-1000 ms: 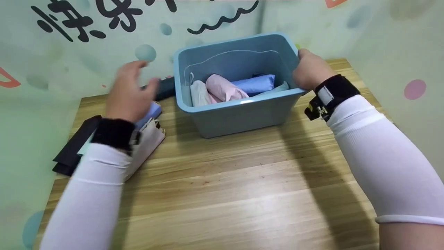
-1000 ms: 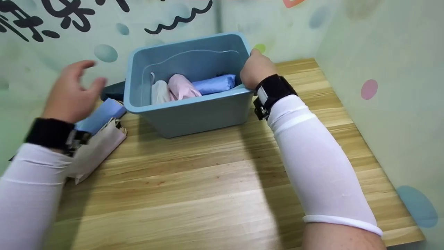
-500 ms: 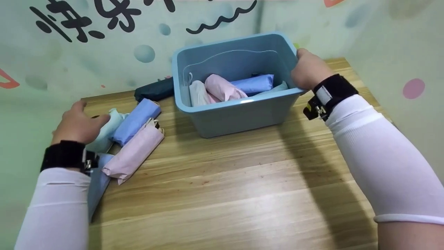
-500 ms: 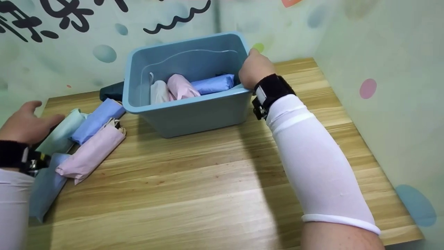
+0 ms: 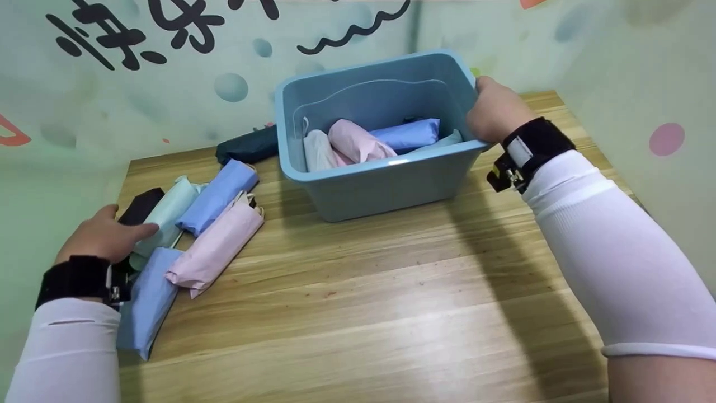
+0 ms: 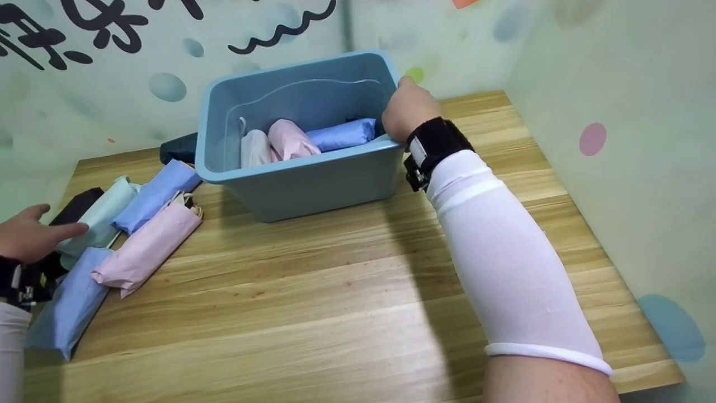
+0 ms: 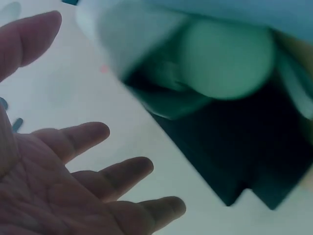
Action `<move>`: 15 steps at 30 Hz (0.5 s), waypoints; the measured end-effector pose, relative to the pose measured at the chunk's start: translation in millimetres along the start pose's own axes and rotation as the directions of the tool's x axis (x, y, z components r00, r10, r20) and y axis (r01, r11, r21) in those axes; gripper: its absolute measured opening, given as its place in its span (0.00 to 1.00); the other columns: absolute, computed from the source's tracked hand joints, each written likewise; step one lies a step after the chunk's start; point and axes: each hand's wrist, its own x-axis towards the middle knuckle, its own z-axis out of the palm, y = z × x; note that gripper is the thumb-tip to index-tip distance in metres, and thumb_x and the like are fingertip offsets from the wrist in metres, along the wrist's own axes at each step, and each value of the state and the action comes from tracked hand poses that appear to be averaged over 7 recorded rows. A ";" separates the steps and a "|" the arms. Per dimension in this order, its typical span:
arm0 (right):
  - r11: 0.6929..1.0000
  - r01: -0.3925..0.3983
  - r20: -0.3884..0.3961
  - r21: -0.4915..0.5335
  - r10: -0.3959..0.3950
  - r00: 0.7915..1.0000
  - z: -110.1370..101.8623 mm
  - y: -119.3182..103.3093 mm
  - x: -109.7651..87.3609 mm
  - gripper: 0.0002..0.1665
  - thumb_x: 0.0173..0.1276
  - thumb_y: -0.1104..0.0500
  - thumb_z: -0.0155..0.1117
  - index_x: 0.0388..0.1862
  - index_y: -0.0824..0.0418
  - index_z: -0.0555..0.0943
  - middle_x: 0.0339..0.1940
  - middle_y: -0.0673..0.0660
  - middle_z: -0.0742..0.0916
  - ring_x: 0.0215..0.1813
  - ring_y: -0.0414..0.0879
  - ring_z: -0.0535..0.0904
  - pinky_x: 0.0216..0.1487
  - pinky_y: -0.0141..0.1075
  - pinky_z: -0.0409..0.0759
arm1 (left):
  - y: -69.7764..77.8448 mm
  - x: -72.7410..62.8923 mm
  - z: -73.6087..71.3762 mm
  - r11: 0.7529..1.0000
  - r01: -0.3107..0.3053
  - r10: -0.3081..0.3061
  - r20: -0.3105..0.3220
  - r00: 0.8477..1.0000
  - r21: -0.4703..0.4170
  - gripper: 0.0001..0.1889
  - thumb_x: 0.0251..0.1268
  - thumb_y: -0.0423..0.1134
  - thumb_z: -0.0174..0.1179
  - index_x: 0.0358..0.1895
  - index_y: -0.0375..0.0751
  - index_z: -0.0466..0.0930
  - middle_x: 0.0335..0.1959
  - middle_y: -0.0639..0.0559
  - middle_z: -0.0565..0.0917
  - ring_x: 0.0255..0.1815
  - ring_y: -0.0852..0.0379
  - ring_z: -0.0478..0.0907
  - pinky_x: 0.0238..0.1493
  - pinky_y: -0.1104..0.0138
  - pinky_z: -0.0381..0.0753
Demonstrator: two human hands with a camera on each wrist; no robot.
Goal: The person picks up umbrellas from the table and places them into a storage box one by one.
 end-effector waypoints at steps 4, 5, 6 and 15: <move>1.000 -0.004 -0.003 0.004 0.004 1.000 0.0 0.0 0.2 0.44 0.70 0.69 0.44 0.86 0.66 0.50 0.75 0.72 0.72 0.67 0.65 0.71 0.70 0.58 0.72 | -7.8 3.0 4.8 1.000 0.007 -0.007 0.061 0.998 0.011 0.60 0.74 0.72 0.46 0.80 0.19 0.33 0.75 0.10 0.52 0.67 0.18 0.61 0.69 0.28 0.64; 1.000 -0.004 -0.004 0.005 0.004 1.000 0.0 0.1 0.2 0.44 0.70 0.69 0.44 0.86 0.66 0.50 0.75 0.72 0.72 0.68 0.65 0.70 0.70 0.58 0.72 | -8.9 3.8 6.1 1.000 0.009 -0.010 0.073 0.997 0.015 0.60 0.74 0.72 0.46 0.80 0.19 0.33 0.75 0.10 0.52 0.65 0.20 0.62 0.69 0.28 0.65; 1.000 -0.005 -0.004 0.006 0.005 1.000 -0.1 0.2 0.2 0.44 0.70 0.69 0.44 0.86 0.66 0.50 0.75 0.72 0.72 0.68 0.65 0.70 0.71 0.58 0.72 | -9.7 4.4 7.1 1.000 0.006 -0.008 0.084 0.996 0.020 0.60 0.74 0.72 0.47 0.80 0.19 0.33 0.74 0.10 0.53 0.63 0.20 0.63 0.68 0.29 0.65; 1.000 -0.007 -0.012 0.013 0.007 1.000 -0.8 1.8 0.2 0.43 0.71 0.69 0.44 0.85 0.65 0.51 0.75 0.71 0.73 0.68 0.65 0.71 0.70 0.58 0.72 | -8.1 8.5 11.1 0.998 0.004 -0.011 0.095 0.995 0.070 0.57 0.75 0.67 0.49 0.80 0.20 0.33 0.74 0.10 0.53 0.62 0.20 0.64 0.68 0.29 0.65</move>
